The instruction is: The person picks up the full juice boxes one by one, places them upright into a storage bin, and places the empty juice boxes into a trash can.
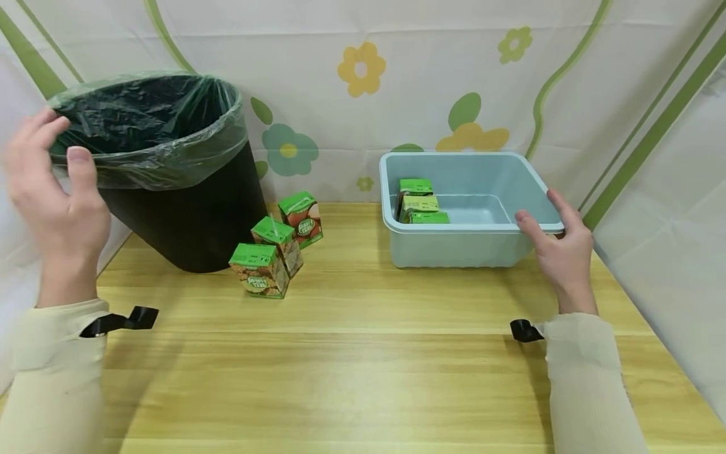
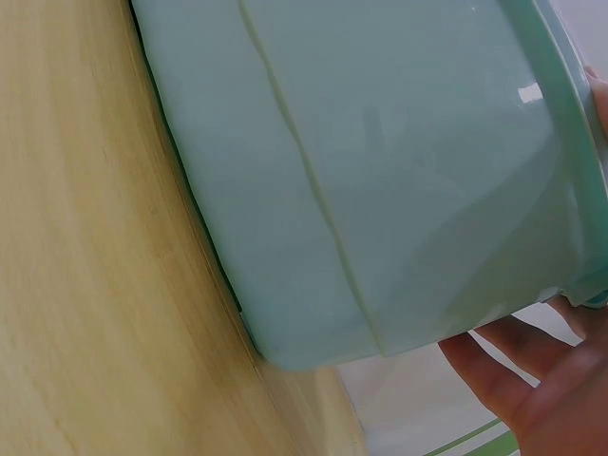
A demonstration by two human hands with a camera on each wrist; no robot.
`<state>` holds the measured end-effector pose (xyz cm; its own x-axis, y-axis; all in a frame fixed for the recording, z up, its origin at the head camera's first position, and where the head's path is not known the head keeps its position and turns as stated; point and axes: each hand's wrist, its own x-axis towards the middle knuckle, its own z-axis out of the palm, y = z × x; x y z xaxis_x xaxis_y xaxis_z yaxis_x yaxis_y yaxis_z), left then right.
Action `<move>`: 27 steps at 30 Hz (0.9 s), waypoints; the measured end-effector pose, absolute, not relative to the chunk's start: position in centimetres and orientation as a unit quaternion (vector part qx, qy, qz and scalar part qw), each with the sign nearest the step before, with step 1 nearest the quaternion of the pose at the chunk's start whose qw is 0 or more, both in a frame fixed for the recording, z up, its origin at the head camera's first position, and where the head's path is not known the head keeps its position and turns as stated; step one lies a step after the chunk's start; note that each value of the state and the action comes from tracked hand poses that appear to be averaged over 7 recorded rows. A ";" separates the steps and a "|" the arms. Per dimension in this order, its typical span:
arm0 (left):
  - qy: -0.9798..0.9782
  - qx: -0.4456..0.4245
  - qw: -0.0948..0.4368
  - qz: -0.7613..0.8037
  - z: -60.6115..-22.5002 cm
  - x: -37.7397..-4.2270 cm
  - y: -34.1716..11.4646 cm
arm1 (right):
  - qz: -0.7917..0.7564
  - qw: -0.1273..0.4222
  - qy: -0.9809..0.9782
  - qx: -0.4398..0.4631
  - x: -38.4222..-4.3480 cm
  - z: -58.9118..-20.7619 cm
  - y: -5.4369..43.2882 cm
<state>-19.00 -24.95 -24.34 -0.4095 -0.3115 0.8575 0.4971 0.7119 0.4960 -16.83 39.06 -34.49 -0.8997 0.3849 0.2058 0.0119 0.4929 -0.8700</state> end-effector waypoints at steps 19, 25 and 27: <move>-0.729 -0.047 0.547 -0.409 -25.5 -19.0 -23.9 | 0.482 0.184 -0.847 -0.129 -16.6 -34.4 39.3; -0.722 -0.040 0.553 -0.414 -25.8 -19.1 -24.5 | 0.485 0.215 -0.839 -0.118 -16.7 -33.6 38.3; -0.720 -0.037 0.557 -0.412 -26.0 -19.3 -24.7 | 0.490 0.250 -0.828 -0.106 -16.6 -32.8 37.4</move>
